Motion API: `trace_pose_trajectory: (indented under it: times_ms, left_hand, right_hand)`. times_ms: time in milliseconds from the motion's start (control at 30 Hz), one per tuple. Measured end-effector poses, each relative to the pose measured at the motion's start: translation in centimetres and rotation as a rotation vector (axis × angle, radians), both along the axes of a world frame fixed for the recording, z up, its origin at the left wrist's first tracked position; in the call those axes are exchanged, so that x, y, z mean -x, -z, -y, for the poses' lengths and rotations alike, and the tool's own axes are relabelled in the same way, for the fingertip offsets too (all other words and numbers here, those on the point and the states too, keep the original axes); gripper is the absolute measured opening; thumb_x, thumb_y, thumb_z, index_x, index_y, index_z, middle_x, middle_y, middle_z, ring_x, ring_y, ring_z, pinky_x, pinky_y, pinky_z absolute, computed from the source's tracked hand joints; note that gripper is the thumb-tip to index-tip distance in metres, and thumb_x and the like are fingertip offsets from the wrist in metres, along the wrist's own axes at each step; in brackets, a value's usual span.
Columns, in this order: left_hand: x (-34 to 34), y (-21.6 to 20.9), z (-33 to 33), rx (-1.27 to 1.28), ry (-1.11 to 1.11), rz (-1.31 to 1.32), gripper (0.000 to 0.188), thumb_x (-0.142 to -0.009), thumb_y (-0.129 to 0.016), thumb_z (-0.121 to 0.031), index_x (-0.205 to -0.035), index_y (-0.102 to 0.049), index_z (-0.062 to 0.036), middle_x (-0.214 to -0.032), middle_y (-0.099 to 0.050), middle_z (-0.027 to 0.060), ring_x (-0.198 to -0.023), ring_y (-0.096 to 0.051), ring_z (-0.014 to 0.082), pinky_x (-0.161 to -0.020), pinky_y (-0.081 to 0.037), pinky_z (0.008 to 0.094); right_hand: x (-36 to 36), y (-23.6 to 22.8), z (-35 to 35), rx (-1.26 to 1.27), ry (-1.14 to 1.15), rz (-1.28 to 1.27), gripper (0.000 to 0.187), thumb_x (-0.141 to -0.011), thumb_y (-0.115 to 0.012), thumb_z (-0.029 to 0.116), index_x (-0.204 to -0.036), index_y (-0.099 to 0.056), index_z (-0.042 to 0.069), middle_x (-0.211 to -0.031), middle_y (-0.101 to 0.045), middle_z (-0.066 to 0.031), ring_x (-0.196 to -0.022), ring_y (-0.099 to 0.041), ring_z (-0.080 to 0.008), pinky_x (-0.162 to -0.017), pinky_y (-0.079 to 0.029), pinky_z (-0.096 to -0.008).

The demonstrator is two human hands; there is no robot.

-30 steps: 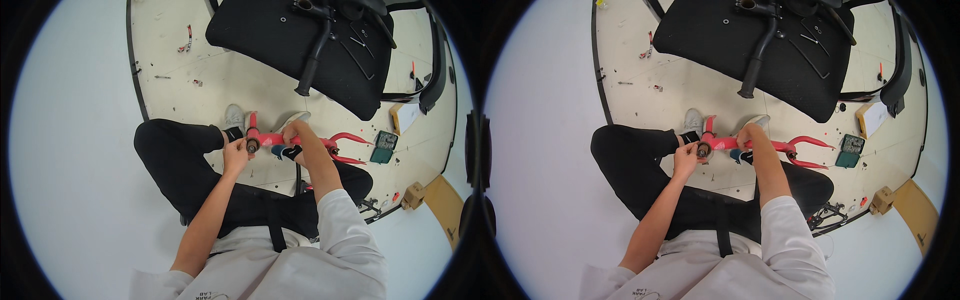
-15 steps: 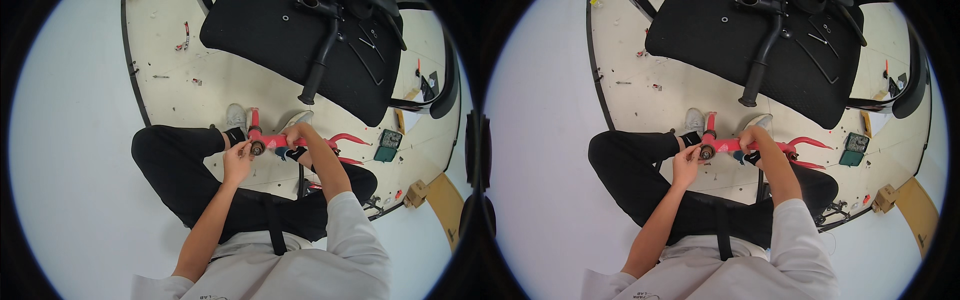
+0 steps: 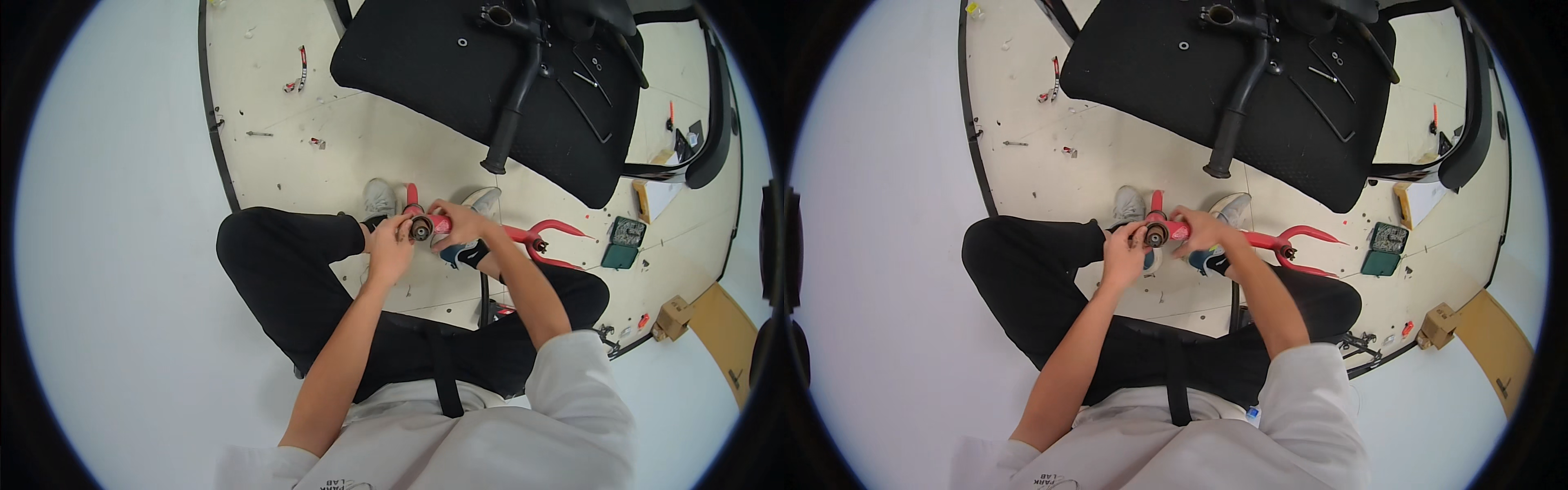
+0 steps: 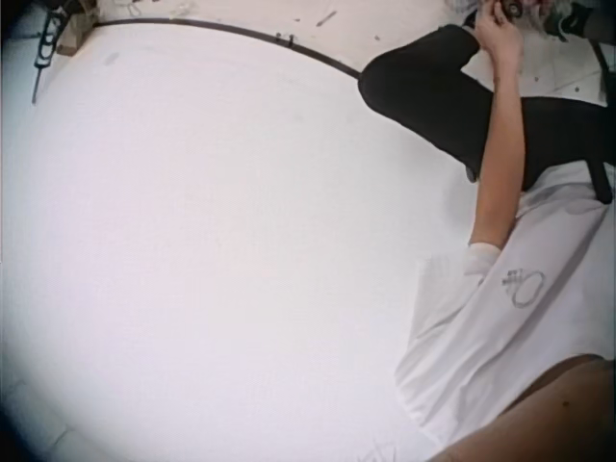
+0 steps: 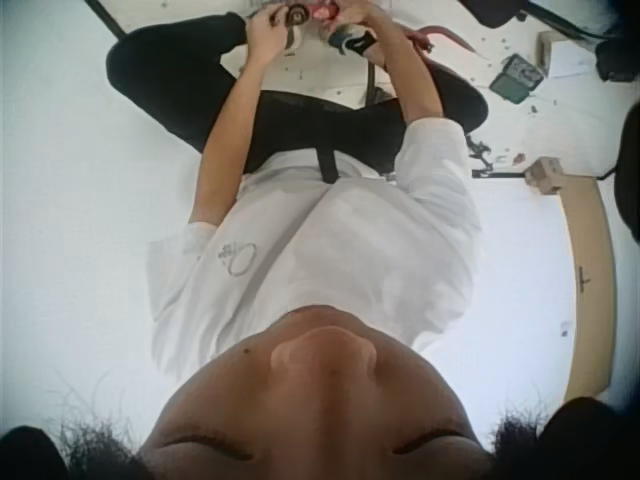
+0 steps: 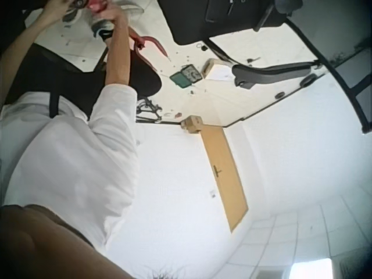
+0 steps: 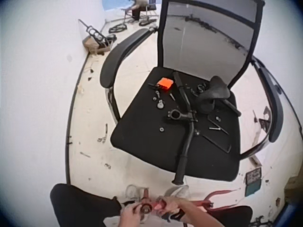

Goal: The person assembles a bicycle handlebar by attaching a red fork to a black handlebar stem, inserting spacers and washers, and tightening the assembly with an Allen key. The person handles the fork, handlebar, spacers, and tools while seated in a workshop.

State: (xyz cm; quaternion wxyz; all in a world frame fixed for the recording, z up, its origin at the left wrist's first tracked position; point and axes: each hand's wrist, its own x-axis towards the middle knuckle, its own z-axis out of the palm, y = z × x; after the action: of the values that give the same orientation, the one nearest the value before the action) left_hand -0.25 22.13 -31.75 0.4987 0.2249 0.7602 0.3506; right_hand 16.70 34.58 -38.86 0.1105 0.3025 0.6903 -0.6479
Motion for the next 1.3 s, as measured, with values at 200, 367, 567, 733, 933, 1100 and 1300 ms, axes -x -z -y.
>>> trace_pose_trajectory:
  times_ms: [200,367,567,733,933,1100,1300]
  left_hand:
    - [-2.0,2.0,0.8,0.032,-0.152,0.316,0.022,-0.098,-0.058,-0.014,-0.108,-0.066,0.004,-0.107,-0.063,0.012,-0.083,-0.069,0.0194,-0.069,-0.059,0.0284]
    - [0.1,10.9,-0.2,0.316,-0.276,0.244,0.053,-0.1,-0.045,-0.048,-0.113,-0.066,-0.0009,-0.113,-0.065,0.0131,-0.092,-0.068,0.0201,-0.077,-0.054,0.0362]
    - [-0.5,12.7,-3.2,0.484,-0.388,0.699,0.058,-0.095,-0.038,-0.061,-0.107,-0.066,-0.0111,-0.106,-0.066,0.0139,-0.092,-0.063,0.0224,-0.075,-0.049,0.0377]
    - [-2.5,13.6,-1.4,0.291,-0.335,0.634,0.054,-0.097,-0.042,-0.052,-0.098,-0.067,-0.0037,-0.092,-0.067,0.0116,-0.079,-0.062,0.0201,-0.072,-0.048,0.0348]
    - [-0.4,6.2,-2.6,-0.13,-0.238,0.708,0.037,-0.098,-0.054,-0.03,-0.096,-0.068,0.0036,-0.089,-0.067,0.0099,-0.077,-0.062,0.0147,-0.072,-0.049,0.0289]
    - [0.4,-4.7,-2.4,-0.292,0.067,0.415,0.035,-0.101,-0.048,-0.034,-0.101,-0.059,0.0001,-0.079,-0.064,0.0092,-0.072,-0.063,0.0189,-0.067,-0.05,0.0338]
    - [1.6,-16.4,-0.8,-0.411,0.243,-0.418,0.044,-0.104,-0.036,-0.04,-0.092,-0.051,-0.0002,-0.07,-0.061,0.0183,-0.07,-0.061,0.0373,-0.066,-0.045,0.0469]
  right_hand:
    - [0.9,-1.9,2.3,-0.334,0.057,0.129,0.042,-0.057,-0.074,0.019,-0.095,-0.063,0.005,-0.083,-0.068,-0.0219,-0.085,-0.064,-0.0437,-0.075,-0.053,-0.0479]
    - [2.6,-1.7,1.3,-0.263,0.143,0.308,0.038,-0.058,-0.076,0.024,-0.089,-0.069,0.004,-0.09,-0.069,-0.021,-0.089,-0.065,-0.0419,-0.079,-0.053,-0.0461]
    - [2.6,-2.4,2.1,-0.287,0.049,0.333,0.039,-0.062,-0.077,0.024,-0.094,-0.07,0.003,-0.089,-0.07,-0.0212,-0.09,-0.066,-0.0406,-0.078,-0.054,-0.0427]
    - [1.4,-3.8,1.2,-0.246,0.137,0.223,0.036,-0.064,-0.079,0.024,-0.092,-0.069,0.003,-0.087,-0.071,-0.0176,-0.083,-0.068,-0.0348,-0.075,-0.054,-0.0401]
    - [-1.0,-11.3,0.3,-0.285,0.218,-0.121,0.033,-0.069,-0.082,0.015,-0.095,-0.067,0.001,-0.088,-0.068,-0.0136,-0.08,-0.066,-0.0259,-0.076,-0.052,-0.0354]
    - [-1.9,-20.1,0.5,-0.535,0.091,-0.27,0.026,-0.072,-0.079,0.012,-0.092,-0.066,0.002,-0.083,-0.066,-0.0116,-0.074,-0.065,-0.0261,-0.07,-0.052,-0.0348]
    - [-1.9,-25.4,2.5,-0.512,0.226,-0.455,0.021,-0.077,-0.075,0.011,-0.095,-0.066,0.003,-0.082,-0.068,-0.008,-0.074,-0.067,-0.0206,-0.07,-0.054,-0.0332]
